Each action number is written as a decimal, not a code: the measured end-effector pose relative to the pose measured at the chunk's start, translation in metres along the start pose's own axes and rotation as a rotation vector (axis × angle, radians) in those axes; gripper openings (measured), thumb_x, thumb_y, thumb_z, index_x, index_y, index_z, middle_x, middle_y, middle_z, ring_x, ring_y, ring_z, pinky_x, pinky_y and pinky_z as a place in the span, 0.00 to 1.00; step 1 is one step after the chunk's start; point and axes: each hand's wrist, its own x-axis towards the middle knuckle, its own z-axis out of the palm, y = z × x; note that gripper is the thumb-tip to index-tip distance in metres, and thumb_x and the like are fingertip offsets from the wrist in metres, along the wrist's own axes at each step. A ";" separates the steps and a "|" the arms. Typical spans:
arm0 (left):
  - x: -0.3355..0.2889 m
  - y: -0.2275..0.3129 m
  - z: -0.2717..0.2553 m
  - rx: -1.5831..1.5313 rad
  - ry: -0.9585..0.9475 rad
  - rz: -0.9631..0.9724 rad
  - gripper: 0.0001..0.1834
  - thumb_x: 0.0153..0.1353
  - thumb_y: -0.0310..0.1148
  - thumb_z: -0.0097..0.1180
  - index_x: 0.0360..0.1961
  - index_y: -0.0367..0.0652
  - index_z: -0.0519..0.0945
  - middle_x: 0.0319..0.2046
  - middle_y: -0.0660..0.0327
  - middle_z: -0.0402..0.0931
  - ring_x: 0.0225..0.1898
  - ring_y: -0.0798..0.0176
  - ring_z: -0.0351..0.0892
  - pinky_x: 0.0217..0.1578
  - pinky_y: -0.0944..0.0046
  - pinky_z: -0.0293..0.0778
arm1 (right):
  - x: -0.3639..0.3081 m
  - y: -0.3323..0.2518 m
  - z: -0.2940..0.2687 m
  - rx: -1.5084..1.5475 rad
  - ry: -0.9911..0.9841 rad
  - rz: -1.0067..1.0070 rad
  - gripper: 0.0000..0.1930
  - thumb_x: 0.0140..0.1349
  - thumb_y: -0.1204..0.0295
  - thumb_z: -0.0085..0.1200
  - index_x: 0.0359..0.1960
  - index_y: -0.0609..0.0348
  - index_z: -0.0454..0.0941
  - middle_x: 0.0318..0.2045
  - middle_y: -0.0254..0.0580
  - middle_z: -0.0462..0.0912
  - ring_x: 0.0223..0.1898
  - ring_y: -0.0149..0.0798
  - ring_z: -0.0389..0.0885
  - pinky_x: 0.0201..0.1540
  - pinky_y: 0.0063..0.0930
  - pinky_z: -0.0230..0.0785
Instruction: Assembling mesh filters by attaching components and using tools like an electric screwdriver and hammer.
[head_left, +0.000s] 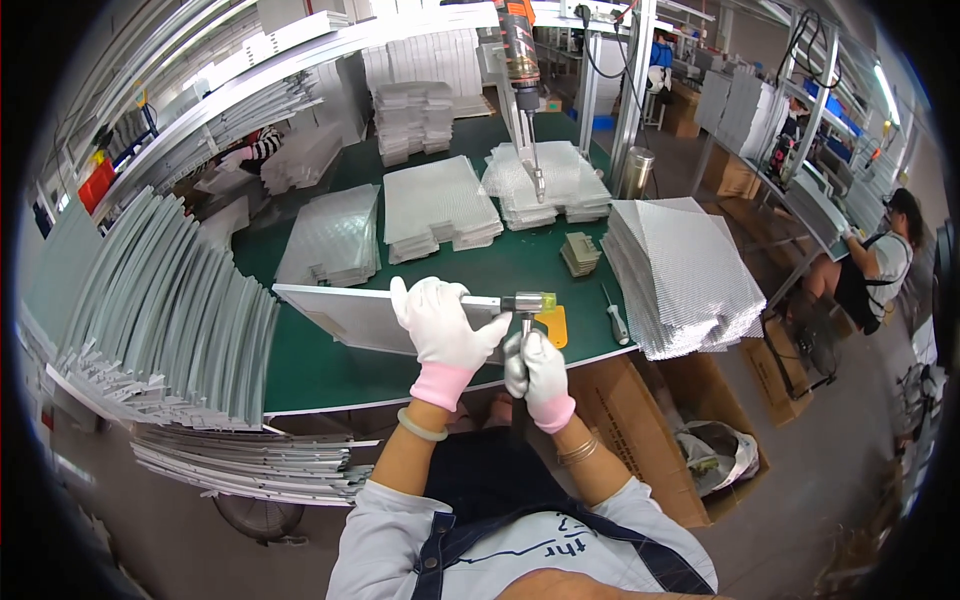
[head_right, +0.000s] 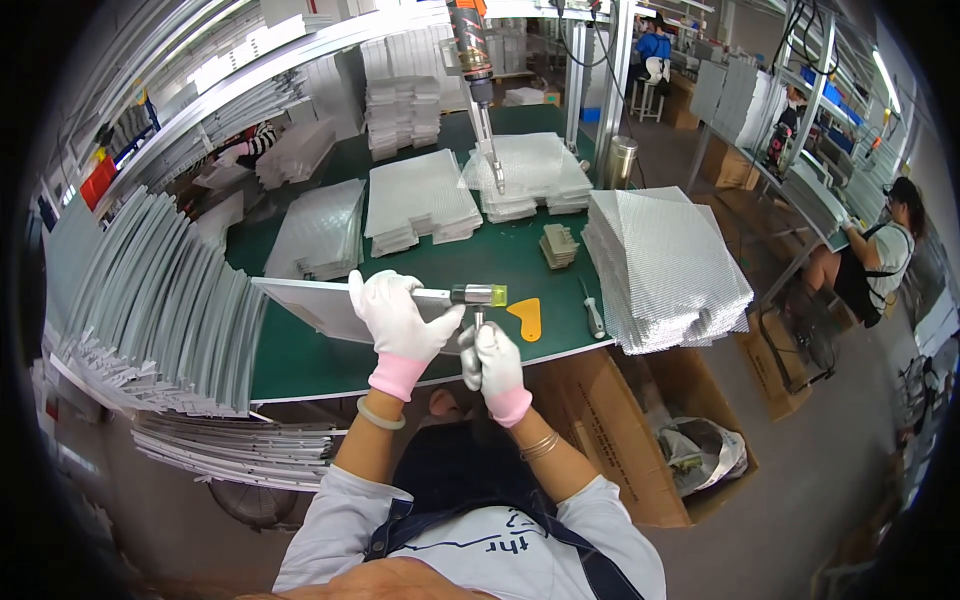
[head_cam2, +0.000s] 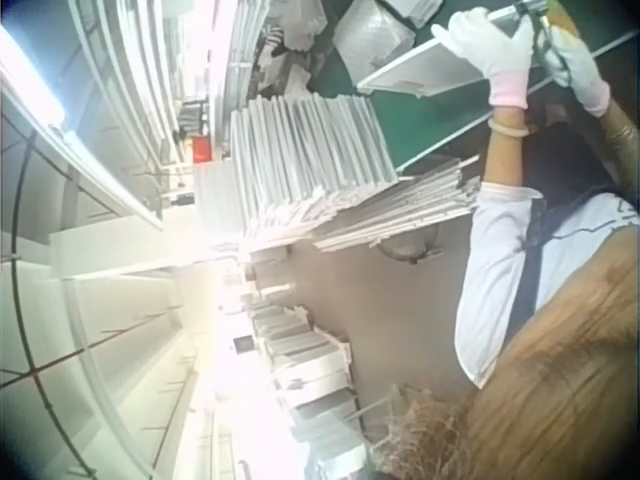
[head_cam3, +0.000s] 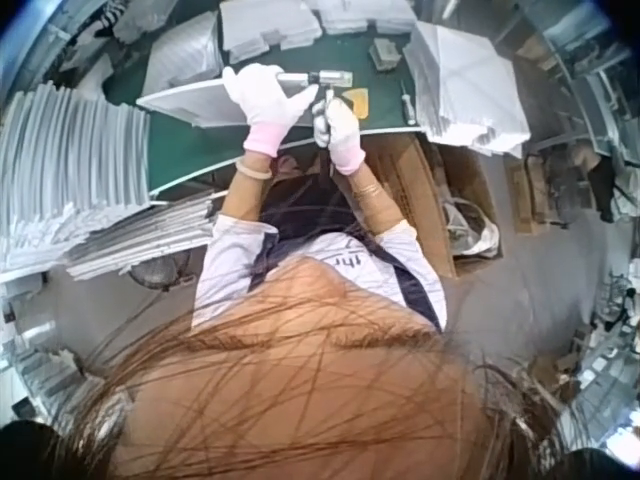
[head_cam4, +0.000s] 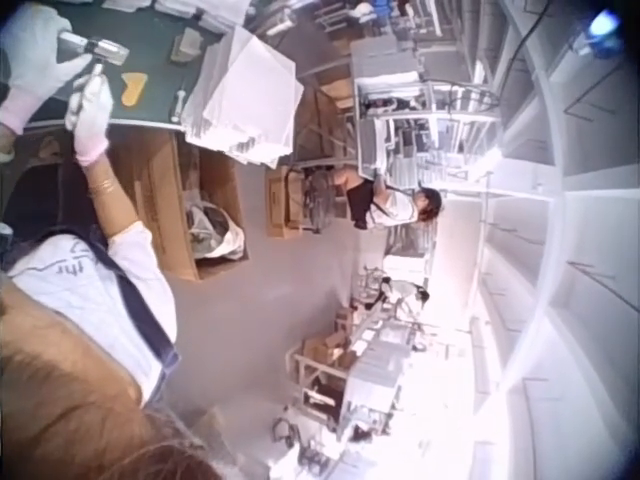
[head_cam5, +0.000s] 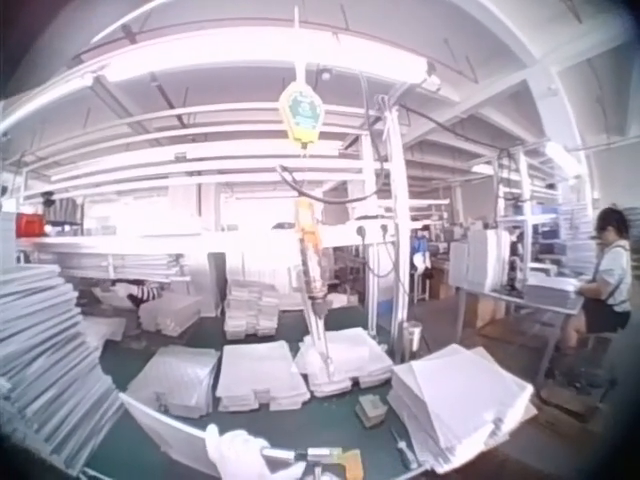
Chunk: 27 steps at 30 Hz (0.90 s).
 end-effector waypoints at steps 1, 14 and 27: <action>0.000 -0.001 -0.001 -0.009 -0.023 -0.002 0.28 0.30 0.48 0.70 0.26 0.41 0.71 0.28 0.55 0.67 0.36 0.50 0.69 0.57 0.36 0.52 | 0.003 0.000 -0.004 0.026 0.035 -0.042 0.20 0.70 0.55 0.36 0.31 0.60 0.69 0.12 0.28 0.60 0.09 0.23 0.54 0.11 0.18 0.47; 0.003 -0.002 -0.001 -0.036 0.037 -0.009 0.24 0.33 0.46 0.69 0.25 0.41 0.73 0.26 0.56 0.68 0.36 0.51 0.69 0.58 0.38 0.50 | 0.018 -0.106 -0.017 -0.704 -0.233 -0.152 0.17 0.68 0.55 0.40 0.32 0.57 0.71 0.15 0.31 0.70 0.13 0.28 0.66 0.17 0.19 0.58; 0.011 0.000 0.004 -0.022 -0.020 -0.045 0.21 0.33 0.44 0.67 0.22 0.41 0.73 0.25 0.56 0.67 0.35 0.52 0.68 0.59 0.40 0.51 | 0.069 -0.176 0.013 -1.624 -0.705 -0.740 0.13 0.64 0.63 0.46 0.25 0.57 0.71 0.16 0.42 0.73 0.20 0.45 0.73 0.26 0.33 0.67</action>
